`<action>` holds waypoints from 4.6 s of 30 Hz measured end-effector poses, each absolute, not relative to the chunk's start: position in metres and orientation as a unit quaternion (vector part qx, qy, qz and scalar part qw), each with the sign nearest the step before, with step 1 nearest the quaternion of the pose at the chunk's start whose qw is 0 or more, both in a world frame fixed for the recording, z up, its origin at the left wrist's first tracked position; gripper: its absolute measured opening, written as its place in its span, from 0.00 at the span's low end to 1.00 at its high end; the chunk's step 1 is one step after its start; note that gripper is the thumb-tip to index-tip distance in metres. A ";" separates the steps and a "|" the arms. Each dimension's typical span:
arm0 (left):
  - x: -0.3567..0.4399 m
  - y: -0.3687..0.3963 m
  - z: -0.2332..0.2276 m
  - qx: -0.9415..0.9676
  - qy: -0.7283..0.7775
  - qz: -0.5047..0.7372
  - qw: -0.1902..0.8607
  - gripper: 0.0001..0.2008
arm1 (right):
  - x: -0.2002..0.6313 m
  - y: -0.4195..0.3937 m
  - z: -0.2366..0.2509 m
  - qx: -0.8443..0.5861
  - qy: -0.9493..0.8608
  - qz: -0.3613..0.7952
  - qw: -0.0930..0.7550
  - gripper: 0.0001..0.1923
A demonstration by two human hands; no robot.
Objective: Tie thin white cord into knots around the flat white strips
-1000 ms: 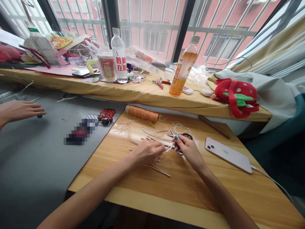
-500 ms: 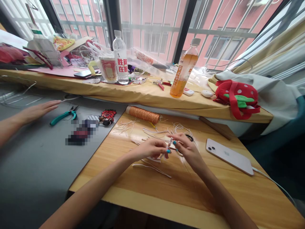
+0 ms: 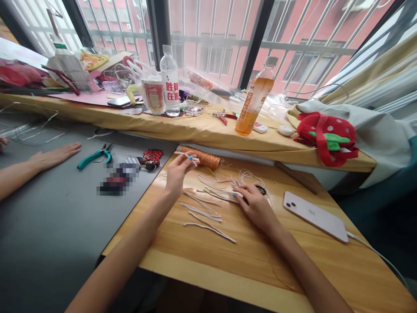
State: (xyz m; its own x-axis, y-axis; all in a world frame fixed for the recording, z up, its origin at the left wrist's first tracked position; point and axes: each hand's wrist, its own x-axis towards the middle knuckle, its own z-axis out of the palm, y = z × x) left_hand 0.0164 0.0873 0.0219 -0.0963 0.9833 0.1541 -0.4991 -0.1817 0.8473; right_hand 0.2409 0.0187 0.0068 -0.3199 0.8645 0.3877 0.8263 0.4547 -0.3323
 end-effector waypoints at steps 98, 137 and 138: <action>0.049 0.052 0.018 0.467 0.342 0.408 0.707 0.15 | 0.231 0.003 0.015 -0.428 -0.776 0.260 0.384 0.07; 0.049 0.051 0.017 0.504 0.328 0.342 0.722 0.16 | 0.239 0.006 0.010 -0.364 -0.804 0.249 0.399 0.05; 0.049 0.051 0.017 0.519 0.329 0.343 0.710 0.16 | 0.240 0.006 0.009 -0.369 -0.798 0.249 0.407 0.05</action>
State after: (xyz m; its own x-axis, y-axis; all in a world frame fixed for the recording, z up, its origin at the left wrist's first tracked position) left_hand 0.0494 0.0508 0.0167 0.5478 0.8291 -0.1115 -0.1448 0.2252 0.9635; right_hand 0.2397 0.0056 0.0093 -0.3962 0.7914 0.4656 0.3869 0.6038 -0.6970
